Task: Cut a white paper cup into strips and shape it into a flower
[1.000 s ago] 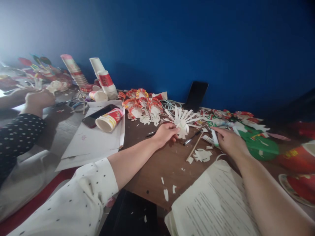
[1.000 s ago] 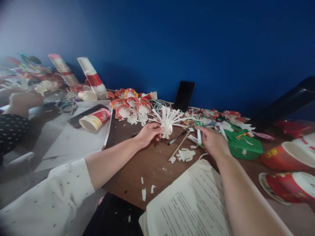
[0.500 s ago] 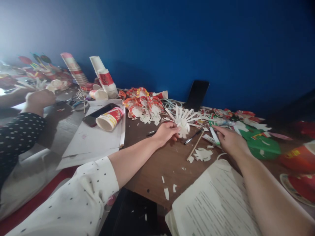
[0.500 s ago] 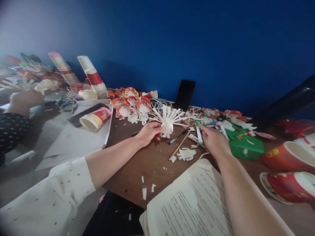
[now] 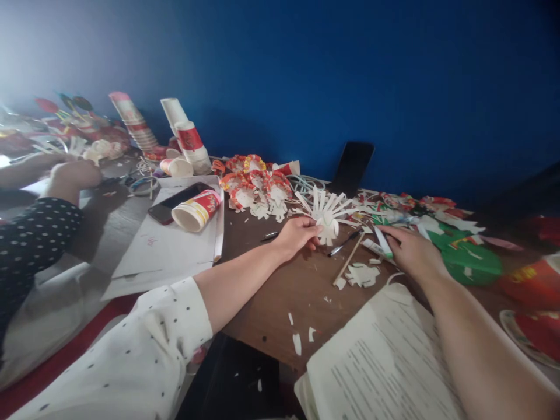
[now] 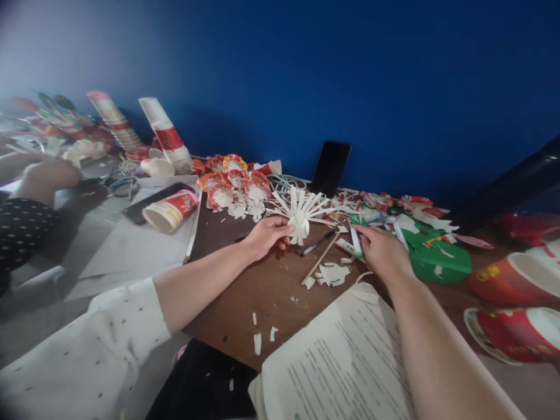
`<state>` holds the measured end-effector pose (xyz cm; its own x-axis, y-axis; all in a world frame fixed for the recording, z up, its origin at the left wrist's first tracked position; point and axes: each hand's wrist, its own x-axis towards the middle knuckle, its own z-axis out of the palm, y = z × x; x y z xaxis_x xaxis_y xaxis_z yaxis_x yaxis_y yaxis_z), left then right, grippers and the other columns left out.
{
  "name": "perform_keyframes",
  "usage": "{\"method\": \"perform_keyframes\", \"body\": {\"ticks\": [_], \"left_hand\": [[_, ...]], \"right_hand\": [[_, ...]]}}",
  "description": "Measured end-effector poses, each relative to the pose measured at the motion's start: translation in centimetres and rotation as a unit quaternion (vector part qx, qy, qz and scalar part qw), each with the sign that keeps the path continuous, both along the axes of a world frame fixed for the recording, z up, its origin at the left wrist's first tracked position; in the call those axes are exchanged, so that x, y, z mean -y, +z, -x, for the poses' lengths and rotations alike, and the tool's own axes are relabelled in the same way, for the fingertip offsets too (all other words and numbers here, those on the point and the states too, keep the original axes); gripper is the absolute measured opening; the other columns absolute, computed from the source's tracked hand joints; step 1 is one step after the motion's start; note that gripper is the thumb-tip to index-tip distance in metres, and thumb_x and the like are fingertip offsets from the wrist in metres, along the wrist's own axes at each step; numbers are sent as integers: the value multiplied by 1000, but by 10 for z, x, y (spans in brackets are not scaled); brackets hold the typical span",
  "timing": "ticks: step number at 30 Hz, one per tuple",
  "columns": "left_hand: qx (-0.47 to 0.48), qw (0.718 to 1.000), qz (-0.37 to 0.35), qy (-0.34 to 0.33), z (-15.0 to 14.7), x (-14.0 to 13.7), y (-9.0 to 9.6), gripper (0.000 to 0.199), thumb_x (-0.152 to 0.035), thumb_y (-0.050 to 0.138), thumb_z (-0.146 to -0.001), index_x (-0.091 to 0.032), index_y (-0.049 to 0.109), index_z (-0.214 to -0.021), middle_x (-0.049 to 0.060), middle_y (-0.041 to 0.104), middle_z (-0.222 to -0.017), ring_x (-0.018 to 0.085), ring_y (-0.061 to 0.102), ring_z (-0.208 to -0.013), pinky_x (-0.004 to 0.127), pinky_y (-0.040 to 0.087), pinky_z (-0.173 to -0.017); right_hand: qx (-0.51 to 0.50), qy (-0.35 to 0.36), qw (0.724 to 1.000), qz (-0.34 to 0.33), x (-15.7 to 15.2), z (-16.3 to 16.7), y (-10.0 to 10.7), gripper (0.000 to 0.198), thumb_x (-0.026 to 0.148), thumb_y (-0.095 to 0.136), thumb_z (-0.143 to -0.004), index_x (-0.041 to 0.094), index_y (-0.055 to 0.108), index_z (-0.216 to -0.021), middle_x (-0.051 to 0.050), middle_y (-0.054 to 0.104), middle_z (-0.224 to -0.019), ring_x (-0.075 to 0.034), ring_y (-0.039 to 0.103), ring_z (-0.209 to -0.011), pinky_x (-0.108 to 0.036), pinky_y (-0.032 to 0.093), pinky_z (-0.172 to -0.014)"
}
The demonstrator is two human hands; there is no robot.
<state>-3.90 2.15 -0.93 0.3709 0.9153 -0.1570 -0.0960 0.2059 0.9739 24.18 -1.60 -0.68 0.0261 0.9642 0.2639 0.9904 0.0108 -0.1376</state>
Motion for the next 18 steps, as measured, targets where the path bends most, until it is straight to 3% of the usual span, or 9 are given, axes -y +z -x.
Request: {"method": "perform_keyframes", "body": {"ticks": [9,18], "left_hand": [[-11,1000,-12,-5,0,-2,-4,14,-20,62,-83,-14,57,-71,-2,57,-52,6,52,-43,17,42,-44],[-9,1000,-9,0,0,-1,-2,15,-17,61,-82,-13,56,-69,-2,57,-51,7,53,-44,17,43,-44]], "right_hand": [[13,78,996,-34,-11,-20,-18,37,30,43,-88,27,72,-111,-8,68,-107,-26,63,-94,-37,50,-77],[28,110,991,-74,-13,-20,-17,30,29,50,-86,27,74,-104,-7,69,-92,-23,64,-79,-33,47,-63]]}}
